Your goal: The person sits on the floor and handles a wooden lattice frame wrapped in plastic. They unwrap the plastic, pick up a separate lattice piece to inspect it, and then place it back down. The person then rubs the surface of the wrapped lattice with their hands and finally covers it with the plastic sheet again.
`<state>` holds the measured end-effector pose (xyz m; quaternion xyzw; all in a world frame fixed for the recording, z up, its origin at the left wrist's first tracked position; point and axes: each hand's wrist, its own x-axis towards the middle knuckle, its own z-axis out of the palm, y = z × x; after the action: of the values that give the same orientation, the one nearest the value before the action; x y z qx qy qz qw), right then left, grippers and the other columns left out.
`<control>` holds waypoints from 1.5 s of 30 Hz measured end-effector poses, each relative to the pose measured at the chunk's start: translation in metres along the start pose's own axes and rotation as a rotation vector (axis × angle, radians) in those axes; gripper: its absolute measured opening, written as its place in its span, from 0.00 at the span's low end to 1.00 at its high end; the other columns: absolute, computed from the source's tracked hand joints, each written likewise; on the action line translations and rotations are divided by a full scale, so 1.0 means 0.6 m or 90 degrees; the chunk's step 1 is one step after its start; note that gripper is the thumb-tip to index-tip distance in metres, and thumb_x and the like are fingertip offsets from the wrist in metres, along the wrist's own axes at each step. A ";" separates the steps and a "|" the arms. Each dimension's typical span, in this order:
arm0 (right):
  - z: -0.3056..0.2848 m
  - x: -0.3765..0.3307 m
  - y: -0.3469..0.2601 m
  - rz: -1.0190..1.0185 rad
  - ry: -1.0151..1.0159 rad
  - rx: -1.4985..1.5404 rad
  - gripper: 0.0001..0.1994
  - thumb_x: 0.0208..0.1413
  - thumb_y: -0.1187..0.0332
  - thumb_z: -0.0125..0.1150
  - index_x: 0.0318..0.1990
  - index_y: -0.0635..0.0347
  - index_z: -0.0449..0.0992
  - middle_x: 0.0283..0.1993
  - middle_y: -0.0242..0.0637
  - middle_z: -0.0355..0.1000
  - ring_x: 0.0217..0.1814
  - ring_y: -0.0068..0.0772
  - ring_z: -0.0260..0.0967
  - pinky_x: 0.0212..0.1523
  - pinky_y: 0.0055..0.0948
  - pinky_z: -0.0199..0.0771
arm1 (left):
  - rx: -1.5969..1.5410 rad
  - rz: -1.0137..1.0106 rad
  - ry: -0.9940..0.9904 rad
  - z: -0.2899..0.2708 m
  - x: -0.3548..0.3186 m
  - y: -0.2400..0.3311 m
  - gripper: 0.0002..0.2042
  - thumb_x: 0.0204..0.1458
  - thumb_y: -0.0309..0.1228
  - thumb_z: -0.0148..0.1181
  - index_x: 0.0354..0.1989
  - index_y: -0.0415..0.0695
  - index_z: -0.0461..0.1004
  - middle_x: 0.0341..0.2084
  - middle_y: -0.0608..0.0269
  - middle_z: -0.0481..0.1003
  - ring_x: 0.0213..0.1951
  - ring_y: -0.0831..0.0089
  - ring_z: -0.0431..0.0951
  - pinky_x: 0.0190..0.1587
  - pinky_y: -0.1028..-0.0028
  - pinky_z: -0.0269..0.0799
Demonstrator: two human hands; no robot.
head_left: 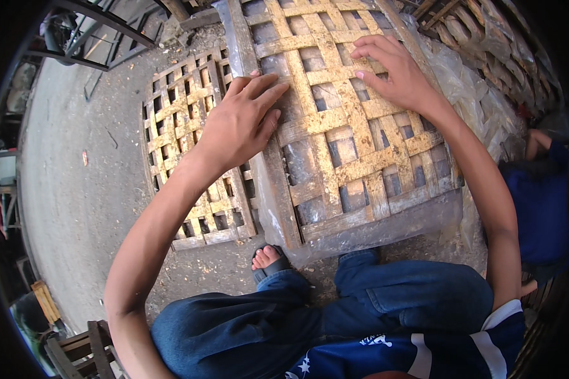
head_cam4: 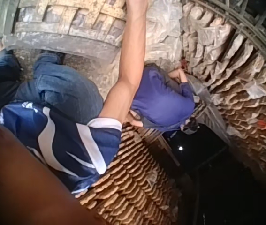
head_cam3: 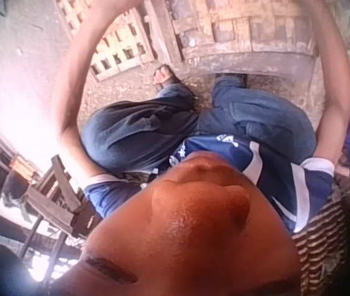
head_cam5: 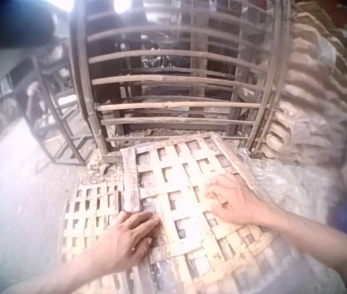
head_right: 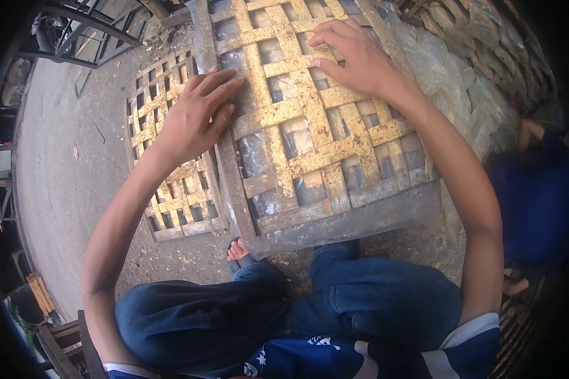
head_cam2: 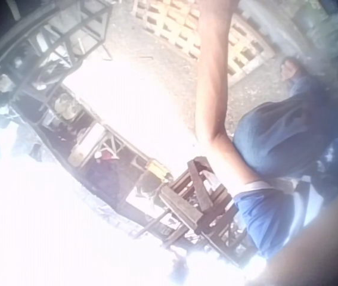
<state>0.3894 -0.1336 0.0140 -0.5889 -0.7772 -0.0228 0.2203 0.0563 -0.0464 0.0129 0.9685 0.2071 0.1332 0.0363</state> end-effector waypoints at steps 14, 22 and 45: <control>-0.005 0.016 -0.015 -0.017 0.059 0.100 0.10 0.63 0.61 0.63 0.40 0.57 0.83 0.34 0.34 0.78 0.38 0.35 0.75 0.46 0.35 0.75 | -0.318 -0.217 -0.011 -0.020 0.018 -0.015 0.14 0.67 0.40 0.57 0.51 0.42 0.78 0.49 0.58 0.81 0.46 0.67 0.82 0.47 0.67 0.79; 0.026 0.032 -0.028 0.085 -0.006 0.134 0.11 0.57 0.58 0.70 0.35 0.55 0.84 0.39 0.34 0.78 0.50 0.37 0.72 0.55 0.39 0.71 | -0.101 -0.013 0.065 -0.007 0.003 0.003 0.07 0.60 0.32 0.61 0.42 0.45 0.78 0.55 0.62 0.77 0.30 0.65 0.85 0.34 0.65 0.83; 0.042 0.030 -0.036 0.069 0.041 0.076 0.11 0.60 0.57 0.66 0.31 0.53 0.82 0.35 0.29 0.74 0.46 0.32 0.70 0.59 0.42 0.62 | -0.087 -0.049 0.016 -0.010 0.001 0.009 0.06 0.61 0.32 0.58 0.41 0.45 0.79 0.55 0.62 0.76 0.39 0.58 0.86 0.37 0.62 0.84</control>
<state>0.3579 -0.1164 0.0027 -0.6148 -0.7368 0.0168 0.2808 0.0572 -0.0511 0.0192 0.9535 0.2348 0.1578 0.1044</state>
